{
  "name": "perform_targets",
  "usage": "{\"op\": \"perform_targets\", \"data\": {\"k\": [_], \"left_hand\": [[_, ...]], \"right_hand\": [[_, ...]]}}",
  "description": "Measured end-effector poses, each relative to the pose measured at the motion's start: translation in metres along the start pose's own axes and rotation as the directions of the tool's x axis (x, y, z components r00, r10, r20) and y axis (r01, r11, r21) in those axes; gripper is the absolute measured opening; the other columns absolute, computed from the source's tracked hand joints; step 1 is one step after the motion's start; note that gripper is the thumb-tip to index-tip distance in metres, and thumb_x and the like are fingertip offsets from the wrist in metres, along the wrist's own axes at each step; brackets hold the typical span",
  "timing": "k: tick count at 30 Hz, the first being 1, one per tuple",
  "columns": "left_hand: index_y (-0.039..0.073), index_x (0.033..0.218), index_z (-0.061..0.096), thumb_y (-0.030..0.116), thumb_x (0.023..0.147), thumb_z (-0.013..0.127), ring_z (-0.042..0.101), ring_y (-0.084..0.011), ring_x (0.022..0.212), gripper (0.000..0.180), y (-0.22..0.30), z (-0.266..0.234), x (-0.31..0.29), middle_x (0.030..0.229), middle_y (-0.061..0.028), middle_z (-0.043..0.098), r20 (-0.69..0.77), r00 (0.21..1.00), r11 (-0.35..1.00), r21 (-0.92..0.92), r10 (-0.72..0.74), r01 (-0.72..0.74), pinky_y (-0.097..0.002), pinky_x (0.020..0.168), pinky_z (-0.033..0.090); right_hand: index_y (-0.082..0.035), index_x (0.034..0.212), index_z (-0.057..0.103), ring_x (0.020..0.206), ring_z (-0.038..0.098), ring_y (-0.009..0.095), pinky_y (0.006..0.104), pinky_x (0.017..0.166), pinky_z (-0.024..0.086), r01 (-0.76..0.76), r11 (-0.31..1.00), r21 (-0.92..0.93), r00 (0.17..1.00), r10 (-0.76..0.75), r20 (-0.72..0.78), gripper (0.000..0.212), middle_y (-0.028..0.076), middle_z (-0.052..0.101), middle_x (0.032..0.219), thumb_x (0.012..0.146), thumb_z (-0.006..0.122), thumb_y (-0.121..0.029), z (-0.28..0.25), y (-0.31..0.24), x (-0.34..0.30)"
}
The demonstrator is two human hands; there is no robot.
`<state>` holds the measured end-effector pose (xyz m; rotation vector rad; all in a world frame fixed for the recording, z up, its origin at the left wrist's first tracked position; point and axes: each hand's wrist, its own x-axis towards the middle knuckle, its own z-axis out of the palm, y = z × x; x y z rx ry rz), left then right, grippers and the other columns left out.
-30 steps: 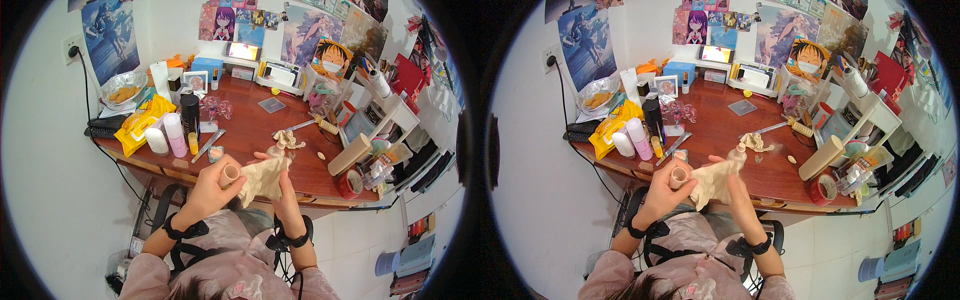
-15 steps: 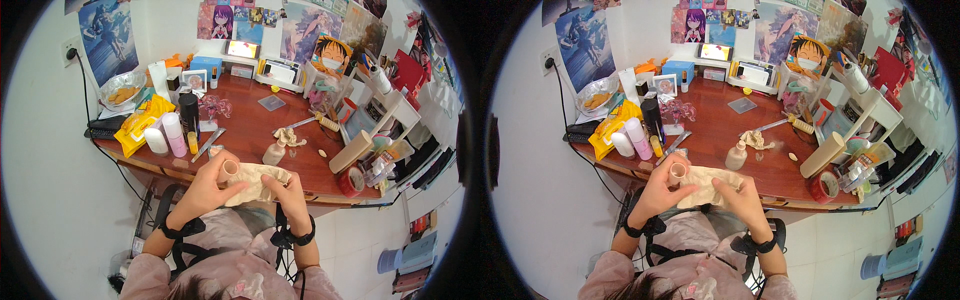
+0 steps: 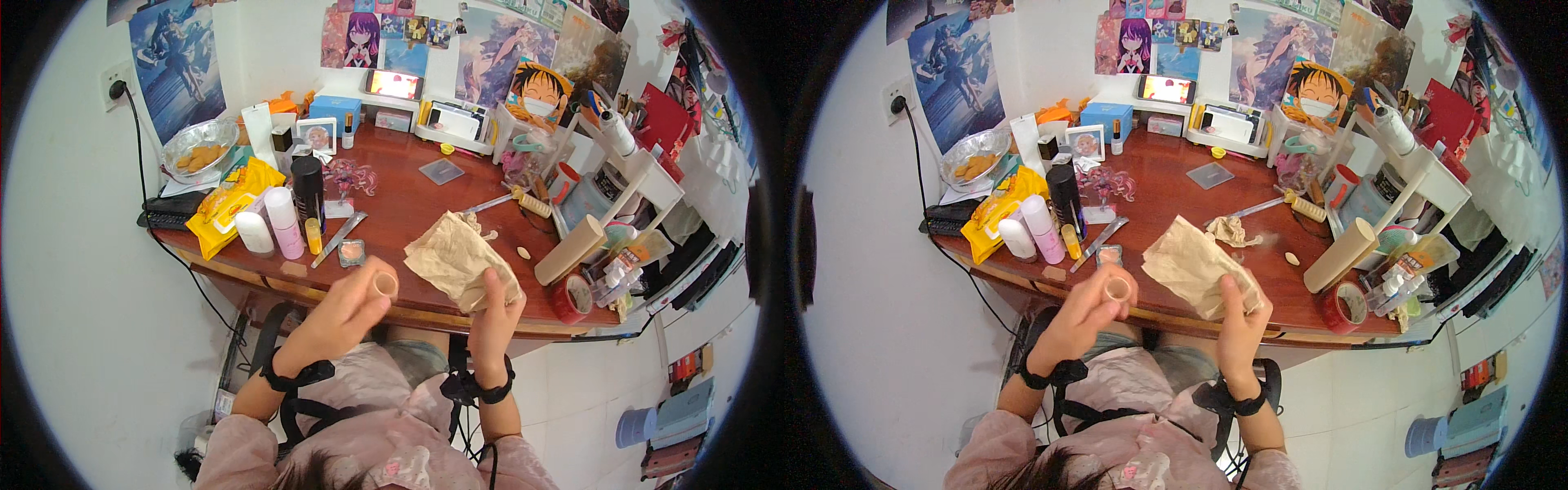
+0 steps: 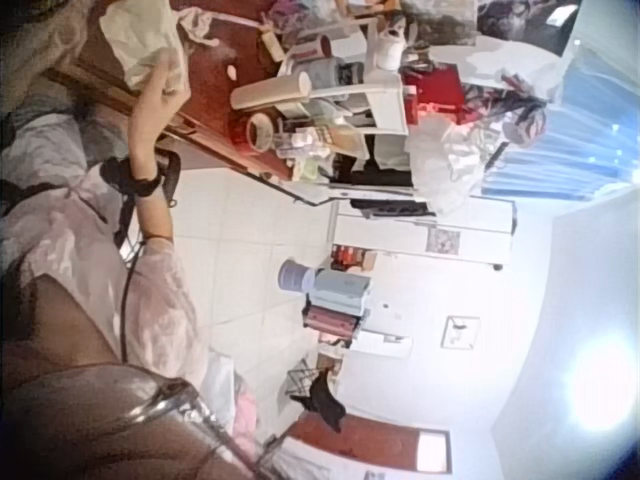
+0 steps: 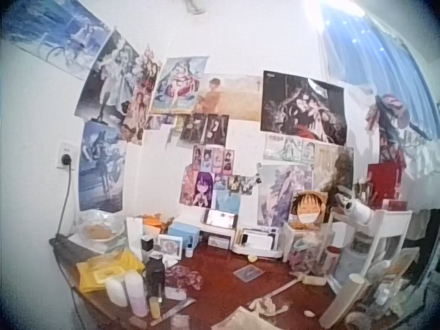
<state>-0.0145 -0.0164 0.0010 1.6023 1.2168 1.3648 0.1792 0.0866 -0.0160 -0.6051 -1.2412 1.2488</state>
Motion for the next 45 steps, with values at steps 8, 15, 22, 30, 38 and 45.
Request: {"op": "perform_targets", "data": {"k": [8, 15, 22, 30, 38, 45], "left_hand": [[-0.002, 0.111, 0.059, 0.011, 0.090, 0.058, 0.059, -0.0147, 0.080, 0.025, -0.007, 0.013, -0.002, 0.096, -0.0092, 0.065, -0.098, 0.977, 0.977, 0.112, 0.191, -0.180, -0.0296, 0.073, 0.047], [-0.003, 0.109, 0.059, 0.012, 0.089, 0.059, 0.053, -0.0066, 0.076, 0.025, -0.013, 0.010, -0.007, 0.085, -0.0031, 0.065, -0.008, 0.997, 0.991, -0.105, 0.082, -0.082, -0.0267, 0.069, 0.046], [-0.002, 0.108, 0.059, 0.017, 0.090, 0.058, 0.053, -0.0086, 0.066, 0.026, -0.004, 0.004, -0.004, 0.073, -0.0076, 0.062, 0.076, 0.993, 0.996, 0.019, 0.086, -0.088, -0.0273, 0.062, 0.045], [-0.001, 0.106, 0.060, 0.020, 0.092, 0.055, 0.057, -0.0278, 0.054, 0.025, 0.007, -0.002, 0.000, 0.066, -0.0155, 0.058, 0.195, 0.980, 0.992, 0.115, 0.034, -0.057, -0.0334, 0.053, 0.043], [0.000, 0.097, 0.056, 0.021, 0.093, 0.055, 0.059, -0.0346, 0.064, 0.022, 0.008, 0.000, -0.001, 0.068, -0.0155, 0.058, 0.245, 0.960, 0.964, 0.193, 0.133, -0.182, -0.0376, 0.055, 0.043], [-0.001, 0.098, 0.054, 0.023, 0.089, 0.061, 0.059, -0.0349, 0.066, 0.026, 0.013, 0.003, 0.001, 0.073, -0.0162, 0.057, 0.250, 0.947, 0.906, 0.318, 0.203, -0.279, -0.0414, 0.057, 0.043]], "right_hand": [[-0.003, 0.105, 0.069, 0.105, 0.059, 0.024, 0.0324, 0.088, 0.047, 0.474, 0.844, -0.250, 0.760, -0.249, 0.601, 0.038, 0.012, 0.058, 0.113, 0.070, 0.062, 0.010, 0.022, -0.023, -0.013], [-0.001, 0.106, 0.068, 0.110, 0.054, 0.025, 0.0351, 0.091, 0.045, 0.369, 0.913, -0.174, 0.690, -0.144, 0.709, 0.033, 0.013, 0.049, 0.125, 0.074, 0.066, 0.006, 0.016, -0.029, -0.008], [-0.001, 0.110, 0.065, 0.107, 0.055, 0.024, 0.0340, 0.088, 0.047, 0.356, 0.911, -0.206, 0.614, -0.062, 0.787, 0.035, 0.014, 0.045, 0.130, 0.076, 0.073, -0.003, 0.016, -0.030, -0.006], [-0.005, 0.105, 0.065, 0.076, 0.061, 0.034, 0.0341, 0.064, 0.050, 0.437, 0.847, -0.302, 0.546, 0.017, 0.837, 0.028, 0.011, 0.063, 0.096, 0.080, 0.071, -0.017, 0.009, -0.027, -0.003], [-0.004, 0.096, 0.066, 0.071, 0.061, 0.036, 0.0365, 0.060, 0.048, 0.369, 0.868, -0.333, 0.507, 0.112, 0.855, 0.021, 0.015, 0.065, 0.090, 0.082, 0.070, -0.019, 0.009, -0.032, -0.003], [-0.003, 0.094, 0.066, 0.057, 0.058, 0.032, 0.0347, 0.054, 0.045, 0.316, 0.882, -0.349, 0.482, 0.167, 0.860, 0.020, 0.015, 0.063, 0.070, 0.083, 0.070, -0.020, 0.009, -0.028, 0.000]]}}
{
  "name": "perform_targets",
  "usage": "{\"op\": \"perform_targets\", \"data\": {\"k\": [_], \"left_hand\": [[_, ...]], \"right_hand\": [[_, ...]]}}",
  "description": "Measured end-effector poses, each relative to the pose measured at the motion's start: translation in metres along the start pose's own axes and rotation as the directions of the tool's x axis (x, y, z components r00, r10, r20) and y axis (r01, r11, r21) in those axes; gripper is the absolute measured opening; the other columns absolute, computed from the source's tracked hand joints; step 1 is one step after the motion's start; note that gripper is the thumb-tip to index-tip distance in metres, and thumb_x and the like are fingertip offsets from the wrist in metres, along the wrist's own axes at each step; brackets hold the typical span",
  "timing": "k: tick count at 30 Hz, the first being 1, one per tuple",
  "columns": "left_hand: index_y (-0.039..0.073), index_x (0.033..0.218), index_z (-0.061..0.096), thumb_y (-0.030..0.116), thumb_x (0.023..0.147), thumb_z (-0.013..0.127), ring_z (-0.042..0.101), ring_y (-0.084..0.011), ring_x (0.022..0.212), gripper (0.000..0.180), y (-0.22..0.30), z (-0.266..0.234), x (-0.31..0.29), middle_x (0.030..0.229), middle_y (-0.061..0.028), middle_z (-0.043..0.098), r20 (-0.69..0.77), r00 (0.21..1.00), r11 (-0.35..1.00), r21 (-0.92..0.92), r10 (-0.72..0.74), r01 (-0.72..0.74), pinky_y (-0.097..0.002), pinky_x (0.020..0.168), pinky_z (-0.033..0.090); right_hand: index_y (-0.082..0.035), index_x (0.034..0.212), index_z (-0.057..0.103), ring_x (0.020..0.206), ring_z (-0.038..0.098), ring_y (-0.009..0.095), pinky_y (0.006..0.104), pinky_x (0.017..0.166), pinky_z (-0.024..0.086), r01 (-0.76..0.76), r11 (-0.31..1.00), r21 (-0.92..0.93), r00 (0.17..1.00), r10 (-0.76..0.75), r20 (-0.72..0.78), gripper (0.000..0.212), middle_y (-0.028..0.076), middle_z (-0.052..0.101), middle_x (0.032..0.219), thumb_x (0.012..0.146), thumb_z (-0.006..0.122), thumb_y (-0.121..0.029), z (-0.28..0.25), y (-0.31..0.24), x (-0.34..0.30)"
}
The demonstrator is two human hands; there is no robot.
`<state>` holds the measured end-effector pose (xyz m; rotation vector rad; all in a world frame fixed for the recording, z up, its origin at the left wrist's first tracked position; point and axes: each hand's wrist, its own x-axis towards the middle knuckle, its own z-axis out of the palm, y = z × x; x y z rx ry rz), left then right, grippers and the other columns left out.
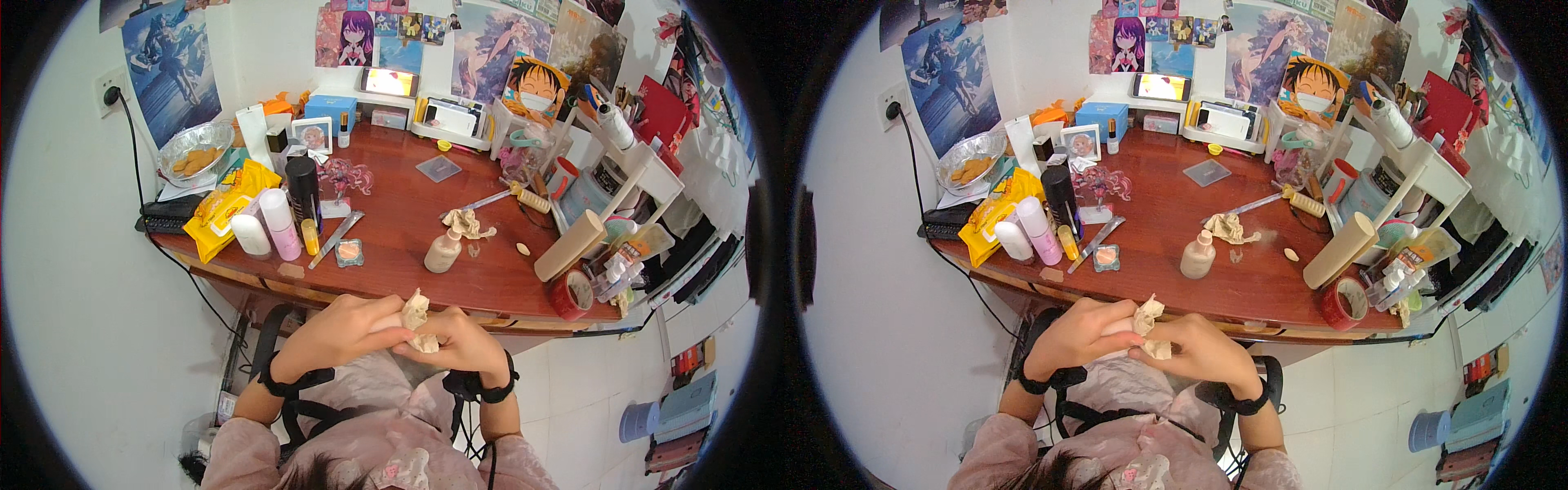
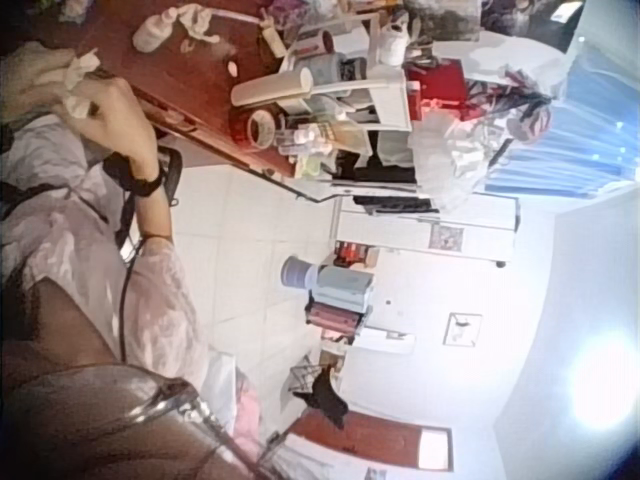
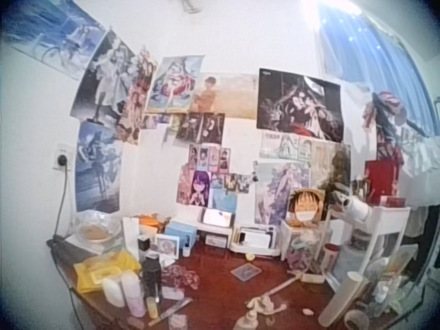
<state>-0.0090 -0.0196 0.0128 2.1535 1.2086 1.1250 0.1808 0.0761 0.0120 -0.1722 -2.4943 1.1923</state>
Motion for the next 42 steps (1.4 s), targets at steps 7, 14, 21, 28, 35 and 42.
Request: {"op": "perform_targets", "data": {"k": [7, 14, 21, 28, 35, 42], "left_hand": [[0.000, 0.099, 0.058, 0.024, 0.080, 0.071, 0.060, -0.0356, 0.073, 0.034, 0.009, 0.007, -0.002, 0.077, -0.0167, 0.060, -0.142, 0.989, 0.951, 0.308, 0.032, 0.013, -0.0404, 0.061, 0.046], [0.001, 0.100, 0.057, 0.024, 0.083, 0.068, 0.060, -0.0363, 0.072, 0.031, 0.001, 0.003, -0.004, 0.076, -0.0179, 0.060, 0.024, 0.989, 0.987, 0.073, -0.145, 0.143, -0.0394, 0.061, 0.046], [0.000, 0.101, 0.058, 0.022, 0.086, 0.066, 0.061, -0.0365, 0.073, 0.027, 0.005, -0.005, -0.003, 0.080, -0.0183, 0.062, 0.126, 0.983, 0.991, 0.037, -0.132, 0.128, -0.0374, 0.062, 0.047], [0.002, 0.099, 0.054, 0.013, 0.082, 0.070, 0.058, -0.0158, 0.068, 0.026, -0.001, -0.028, -0.011, 0.083, -0.0080, 0.065, -0.284, 0.942, 0.981, -0.127, -0.180, 0.149, -0.0307, 0.065, 0.047], [0.005, 0.095, 0.049, 0.008, 0.078, 0.074, 0.047, -0.0051, 0.066, 0.030, -0.009, -0.037, -0.015, 0.072, -0.0005, 0.056, -0.471, 0.818, 0.929, -0.009, -0.330, 0.369, -0.0214, 0.058, 0.039], [0.003, 0.106, 0.054, 0.007, 0.082, 0.067, 0.059, -0.0277, 0.078, 0.027, -0.017, -0.021, -0.009, 0.099, -0.0099, 0.054, -0.470, 0.867, 0.807, 0.440, -0.167, 0.394, -0.0355, 0.065, 0.048]], "right_hand": [[-0.001, 0.093, 0.064, 0.052, 0.054, 0.025, 0.0310, 0.051, 0.042, -0.142, 0.950, 0.279, 0.986, 0.111, 0.122, 0.017, 0.012, 0.060, 0.065, 0.084, 0.069, -0.014, 0.000, 0.001, 0.000], [-0.003, 0.082, 0.061, 0.053, 0.056, 0.026, 0.0315, 0.052, 0.043, 0.086, 0.989, 0.118, 0.996, -0.088, 0.012, 0.007, 0.008, 0.059, 0.062, 0.080, 0.065, -0.009, -0.001, 0.013, 0.001], [-0.003, 0.076, 0.060, 0.054, 0.058, 0.026, 0.0316, 0.051, 0.044, 0.179, 0.984, 0.023, 0.984, -0.180, 0.010, 0.007, 0.007, 0.059, 0.061, 0.079, 0.065, -0.007, -0.004, 0.013, -0.002], [0.001, 0.101, 0.066, 0.076, 0.062, 0.020, 0.0296, 0.067, 0.048, 0.102, 0.993, -0.059, 0.973, -0.112, -0.200, 0.021, 0.009, 0.064, 0.086, 0.083, 0.067, -0.010, -0.012, 0.005, -0.003], [0.002, 0.100, 0.067, 0.109, 0.052, 0.024, 0.0337, 0.093, 0.041, -0.004, 0.996, 0.087, 0.901, 0.041, -0.432, 0.019, 0.011, 0.049, 0.124, 0.086, 0.064, -0.009, -0.001, 0.022, 0.011], [0.004, 0.090, 0.064, 0.083, 0.042, 0.015, 0.0270, 0.074, 0.040, -0.113, 0.985, 0.130, 0.732, 0.171, -0.659, 0.015, 0.005, 0.038, 0.091, 0.087, 0.063, -0.010, 0.002, 0.024, 0.011]]}}
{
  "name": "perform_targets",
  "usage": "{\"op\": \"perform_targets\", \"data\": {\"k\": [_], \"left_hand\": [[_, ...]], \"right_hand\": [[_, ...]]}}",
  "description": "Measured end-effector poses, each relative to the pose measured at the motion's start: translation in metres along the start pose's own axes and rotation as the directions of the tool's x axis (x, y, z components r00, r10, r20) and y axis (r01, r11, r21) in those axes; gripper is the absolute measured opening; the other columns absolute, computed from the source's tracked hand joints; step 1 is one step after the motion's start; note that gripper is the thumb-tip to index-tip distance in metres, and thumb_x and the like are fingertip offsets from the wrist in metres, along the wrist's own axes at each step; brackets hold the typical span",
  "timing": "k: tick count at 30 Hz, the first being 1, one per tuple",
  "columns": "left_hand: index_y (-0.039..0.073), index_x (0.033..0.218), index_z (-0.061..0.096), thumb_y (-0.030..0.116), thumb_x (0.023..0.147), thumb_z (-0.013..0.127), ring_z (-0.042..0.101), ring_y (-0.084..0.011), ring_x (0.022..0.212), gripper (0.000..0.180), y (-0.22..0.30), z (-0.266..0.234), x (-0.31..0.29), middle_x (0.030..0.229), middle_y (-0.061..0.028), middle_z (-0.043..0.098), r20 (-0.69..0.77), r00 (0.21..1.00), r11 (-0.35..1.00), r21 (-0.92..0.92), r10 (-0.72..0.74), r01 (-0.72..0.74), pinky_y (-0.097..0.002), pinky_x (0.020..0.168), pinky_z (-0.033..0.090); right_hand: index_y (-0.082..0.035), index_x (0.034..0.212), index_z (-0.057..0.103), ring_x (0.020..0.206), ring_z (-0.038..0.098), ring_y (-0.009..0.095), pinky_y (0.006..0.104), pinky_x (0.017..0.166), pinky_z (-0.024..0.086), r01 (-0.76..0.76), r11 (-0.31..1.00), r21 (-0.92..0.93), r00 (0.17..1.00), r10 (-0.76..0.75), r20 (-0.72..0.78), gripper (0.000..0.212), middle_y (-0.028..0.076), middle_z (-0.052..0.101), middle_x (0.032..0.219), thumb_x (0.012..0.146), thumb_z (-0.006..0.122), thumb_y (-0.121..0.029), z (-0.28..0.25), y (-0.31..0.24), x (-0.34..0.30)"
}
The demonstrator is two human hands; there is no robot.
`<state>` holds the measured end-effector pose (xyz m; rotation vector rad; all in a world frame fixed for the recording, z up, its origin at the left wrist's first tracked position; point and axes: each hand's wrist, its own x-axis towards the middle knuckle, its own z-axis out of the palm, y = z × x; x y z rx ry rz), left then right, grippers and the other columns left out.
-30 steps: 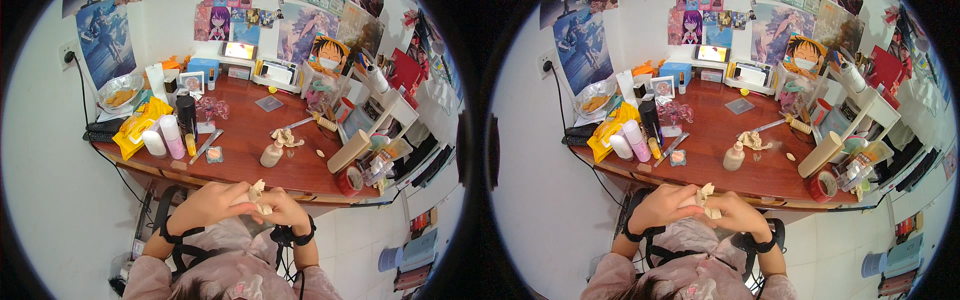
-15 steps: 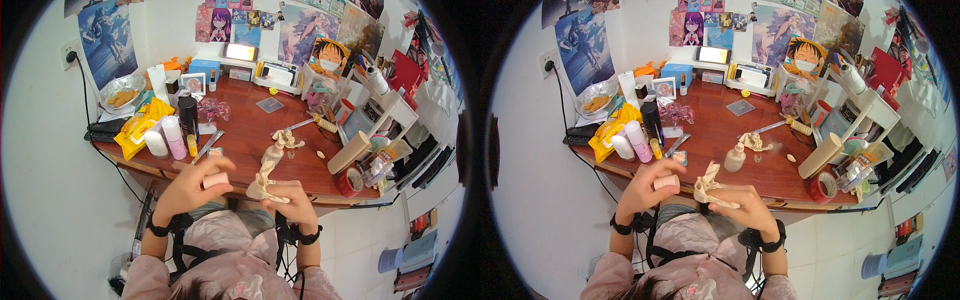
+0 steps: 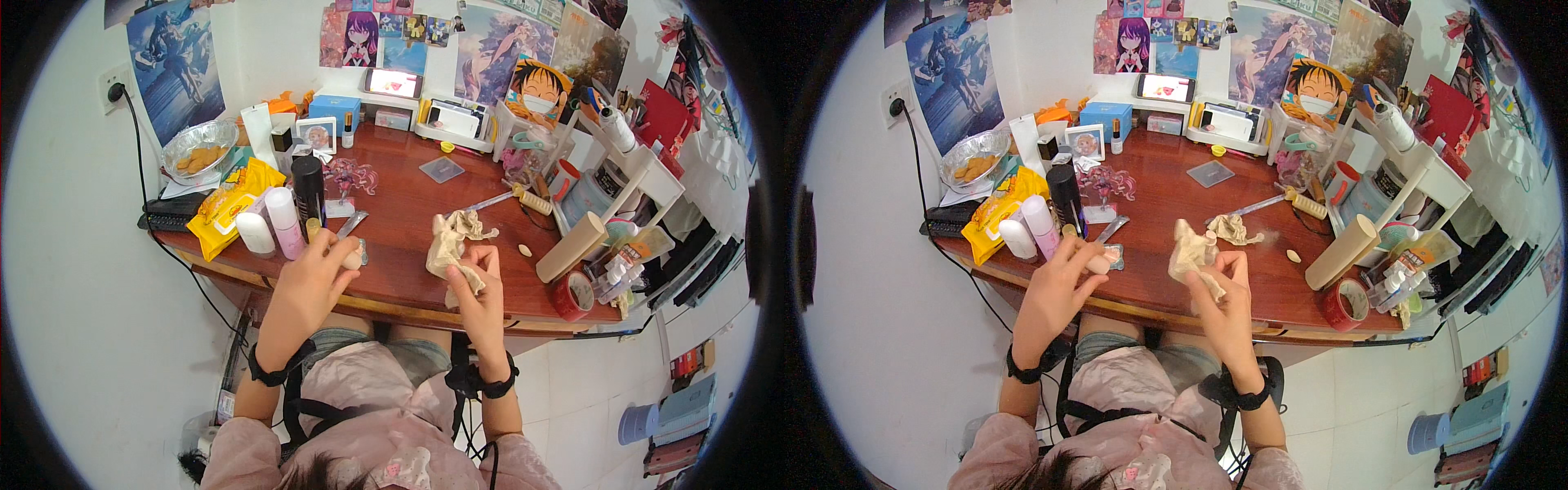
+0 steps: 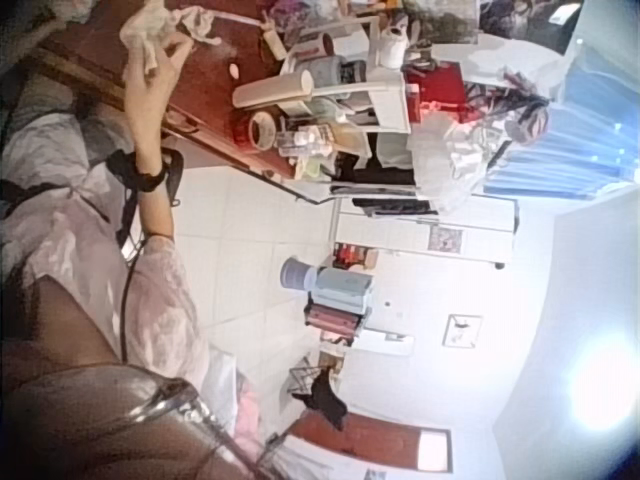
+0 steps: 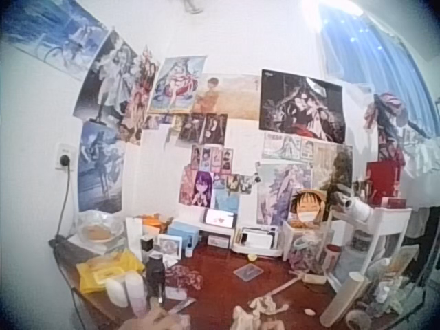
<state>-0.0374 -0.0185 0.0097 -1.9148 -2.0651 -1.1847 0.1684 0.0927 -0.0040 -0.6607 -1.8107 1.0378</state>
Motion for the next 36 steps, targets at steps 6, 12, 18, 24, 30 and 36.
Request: {"op": "perform_targets", "data": {"k": [6, 12, 18, 24, 30, 36], "left_hand": [[0.004, 0.112, 0.055, 0.000, 0.083, 0.058, 0.058, -0.0355, 0.096, 0.030, -0.016, 0.020, -0.004, 0.108, -0.0139, 0.053, 0.185, 0.982, 0.990, 0.140, -0.031, 0.005, -0.0414, 0.079, 0.047], [0.002, 0.115, 0.054, -0.003, 0.083, 0.055, 0.055, -0.0380, 0.103, 0.033, -0.029, 0.036, -0.002, 0.112, -0.0179, 0.051, 0.151, 0.988, 0.998, 0.066, 0.006, -0.016, -0.0426, 0.087, 0.046], [0.001, 0.121, 0.050, -0.001, 0.084, 0.055, 0.051, -0.0376, 0.110, 0.037, -0.030, 0.046, 0.001, 0.117, -0.0189, 0.049, 0.120, 0.992, 0.996, 0.067, 0.049, -0.057, -0.0419, 0.092, 0.045], [0.005, 0.131, 0.046, 0.000, 0.083, 0.054, 0.046, -0.0334, 0.118, 0.049, -0.031, 0.059, 0.003, 0.131, -0.0152, 0.045, 0.124, 0.989, 0.967, 0.232, 0.083, -0.110, -0.0412, 0.099, 0.041], [0.007, 0.136, 0.042, 0.000, 0.081, 0.053, 0.044, -0.0302, 0.122, 0.057, -0.030, 0.060, 0.007, 0.138, -0.0122, 0.043, 0.166, 0.977, 0.931, 0.318, 0.132, -0.180, -0.0393, 0.103, 0.038], [0.007, 0.137, 0.041, 0.007, 0.084, 0.057, 0.042, -0.0310, 0.122, 0.055, -0.025, 0.060, 0.008, 0.137, -0.0122, 0.043, 0.063, 0.987, 0.945, 0.286, 0.147, -0.159, -0.0398, 0.104, 0.036]], "right_hand": [[0.005, 0.086, 0.061, 0.084, 0.042, 0.013, 0.0241, 0.071, 0.037, -0.019, 0.997, 0.072, 1.000, 0.018, 0.012, 0.016, 0.004, 0.038, 0.093, 0.087, 0.063, -0.011, -0.001, 0.007, -0.001], [0.004, 0.092, 0.063, 0.086, 0.050, 0.015, 0.0269, 0.075, 0.044, -0.050, 0.997, 0.050, 0.989, 0.043, 0.140, 0.018, 0.005, 0.044, 0.096, 0.088, 0.064, -0.013, 0.003, -0.004, -0.002], [0.002, 0.094, 0.063, 0.086, 0.051, 0.015, 0.0268, 0.074, 0.044, 0.020, 0.999, -0.025, 0.990, -0.016, 0.141, 0.017, 0.006, 0.046, 0.095, 0.088, 0.063, -0.013, 0.003, 0.000, -0.003], [0.002, 0.094, 0.064, 0.087, 0.053, 0.017, 0.0279, 0.077, 0.044, -0.058, 0.998, -0.027, 0.982, 0.062, 0.179, 0.017, 0.008, 0.056, 0.092, 0.088, 0.063, -0.013, 0.002, 0.000, -0.002], [0.003, 0.098, 0.065, 0.084, 0.056, 0.015, 0.0276, 0.075, 0.045, 0.125, 0.991, -0.048, 0.985, -0.118, 0.129, 0.020, 0.008, 0.064, 0.090, 0.090, 0.061, -0.015, 0.003, 0.010, -0.002], [0.001, 0.107, 0.063, 0.075, 0.054, 0.006, 0.0236, 0.067, 0.045, -0.210, 0.977, 0.047, 0.960, 0.197, 0.198, 0.023, 0.005, 0.065, 0.087, 0.094, 0.056, -0.017, 0.000, 0.002, -0.005]]}}
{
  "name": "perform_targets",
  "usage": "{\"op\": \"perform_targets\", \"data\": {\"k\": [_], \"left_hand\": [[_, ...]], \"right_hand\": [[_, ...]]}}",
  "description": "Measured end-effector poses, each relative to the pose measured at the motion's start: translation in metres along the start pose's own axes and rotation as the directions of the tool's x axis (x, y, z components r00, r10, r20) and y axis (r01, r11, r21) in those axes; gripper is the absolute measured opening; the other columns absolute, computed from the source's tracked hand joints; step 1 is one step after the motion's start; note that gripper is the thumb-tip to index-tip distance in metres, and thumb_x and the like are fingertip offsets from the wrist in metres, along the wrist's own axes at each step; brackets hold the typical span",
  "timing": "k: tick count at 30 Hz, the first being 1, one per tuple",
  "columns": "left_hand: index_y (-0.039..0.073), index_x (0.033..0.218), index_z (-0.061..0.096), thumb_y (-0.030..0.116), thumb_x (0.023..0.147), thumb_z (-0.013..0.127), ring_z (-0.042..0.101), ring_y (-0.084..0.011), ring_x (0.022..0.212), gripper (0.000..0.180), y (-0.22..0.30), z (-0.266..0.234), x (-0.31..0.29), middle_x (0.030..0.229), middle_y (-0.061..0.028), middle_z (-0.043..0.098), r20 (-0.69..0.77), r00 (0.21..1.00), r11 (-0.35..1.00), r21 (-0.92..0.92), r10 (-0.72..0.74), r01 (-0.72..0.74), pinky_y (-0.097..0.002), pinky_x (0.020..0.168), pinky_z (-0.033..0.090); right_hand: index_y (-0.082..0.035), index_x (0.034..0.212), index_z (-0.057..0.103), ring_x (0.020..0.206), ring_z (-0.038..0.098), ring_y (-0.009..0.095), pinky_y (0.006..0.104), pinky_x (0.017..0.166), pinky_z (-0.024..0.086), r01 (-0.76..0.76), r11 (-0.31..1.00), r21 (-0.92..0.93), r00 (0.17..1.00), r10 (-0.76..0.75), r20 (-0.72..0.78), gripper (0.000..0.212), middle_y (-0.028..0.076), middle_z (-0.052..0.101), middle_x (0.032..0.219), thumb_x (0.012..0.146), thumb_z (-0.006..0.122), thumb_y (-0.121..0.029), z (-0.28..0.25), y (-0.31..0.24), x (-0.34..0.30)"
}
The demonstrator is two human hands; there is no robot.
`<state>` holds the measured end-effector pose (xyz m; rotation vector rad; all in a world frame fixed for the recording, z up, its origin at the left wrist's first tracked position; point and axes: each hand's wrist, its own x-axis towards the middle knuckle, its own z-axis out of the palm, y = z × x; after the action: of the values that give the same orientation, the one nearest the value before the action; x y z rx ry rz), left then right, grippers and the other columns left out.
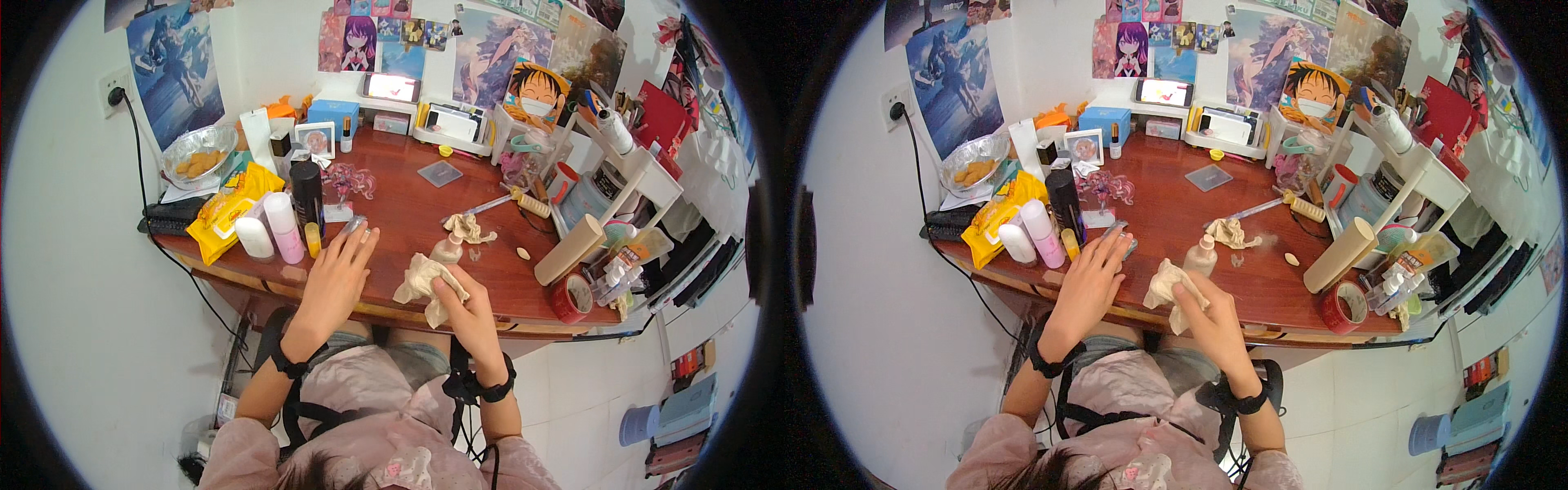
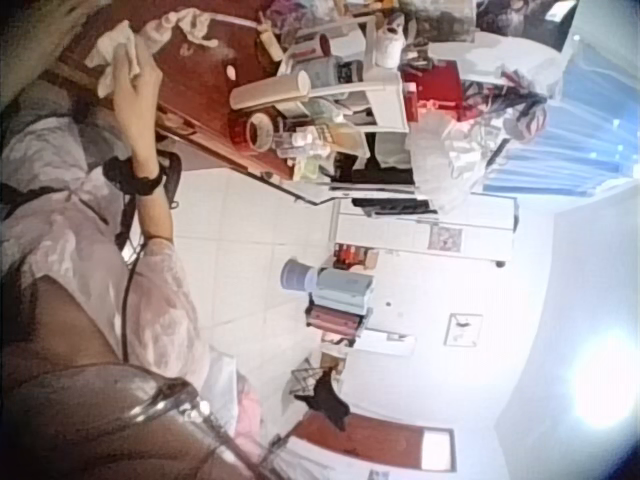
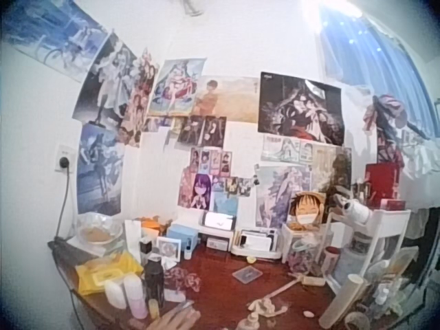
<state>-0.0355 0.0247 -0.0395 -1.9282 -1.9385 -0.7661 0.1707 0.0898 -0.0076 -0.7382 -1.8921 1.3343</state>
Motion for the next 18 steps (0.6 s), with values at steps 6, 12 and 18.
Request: {"op": "perform_targets", "data": {"k": [6, 12, 18], "left_hand": [[0.005, 0.137, 0.041, 0.018, 0.084, 0.064, 0.037, -0.0316, 0.128, 0.060, 0.012, -0.035, 0.003, 0.138, -0.0131, 0.042, -0.065, 0.998, 0.937, -0.346, 0.017, -0.039, -0.0409, 0.108, 0.029], [0.003, 0.128, 0.050, 0.026, 0.073, 0.078, 0.039, -0.0302, 0.129, 0.067, 0.023, -0.054, -0.002, 0.134, -0.0139, 0.049, 0.050, 0.983, 0.677, -0.731, 0.176, -0.084, -0.0423, 0.109, 0.028], [0.000, 0.097, 0.064, 0.017, 0.071, 0.081, 0.059, -0.0263, 0.104, 0.035, 0.006, -0.042, -0.008, 0.091, -0.0097, 0.064, 0.201, 0.960, 0.683, -0.730, 0.194, 0.015, -0.0401, 0.097, 0.042]], "right_hand": [[0.000, 0.109, 0.061, 0.077, 0.054, 0.006, 0.0235, 0.069, 0.045, 0.049, 0.994, 0.096, 0.999, -0.051, 0.018, 0.022, 0.004, 0.065, 0.086, 0.093, 0.057, -0.014, 0.003, -0.006, -0.003], [0.002, 0.103, 0.065, 0.075, 0.060, 0.012, 0.0260, 0.068, 0.048, 0.248, 0.968, -0.039, 0.939, -0.230, 0.256, 0.020, 0.008, 0.066, 0.085, 0.085, 0.064, -0.008, 0.003, -0.017, -0.013], [0.002, 0.098, 0.066, 0.076, 0.064, 0.016, 0.0276, 0.070, 0.050, 0.241, 0.957, -0.163, 0.968, -0.225, 0.108, 0.017, 0.010, 0.068, 0.089, 0.083, 0.066, -0.006, 0.002, -0.020, -0.013]]}}
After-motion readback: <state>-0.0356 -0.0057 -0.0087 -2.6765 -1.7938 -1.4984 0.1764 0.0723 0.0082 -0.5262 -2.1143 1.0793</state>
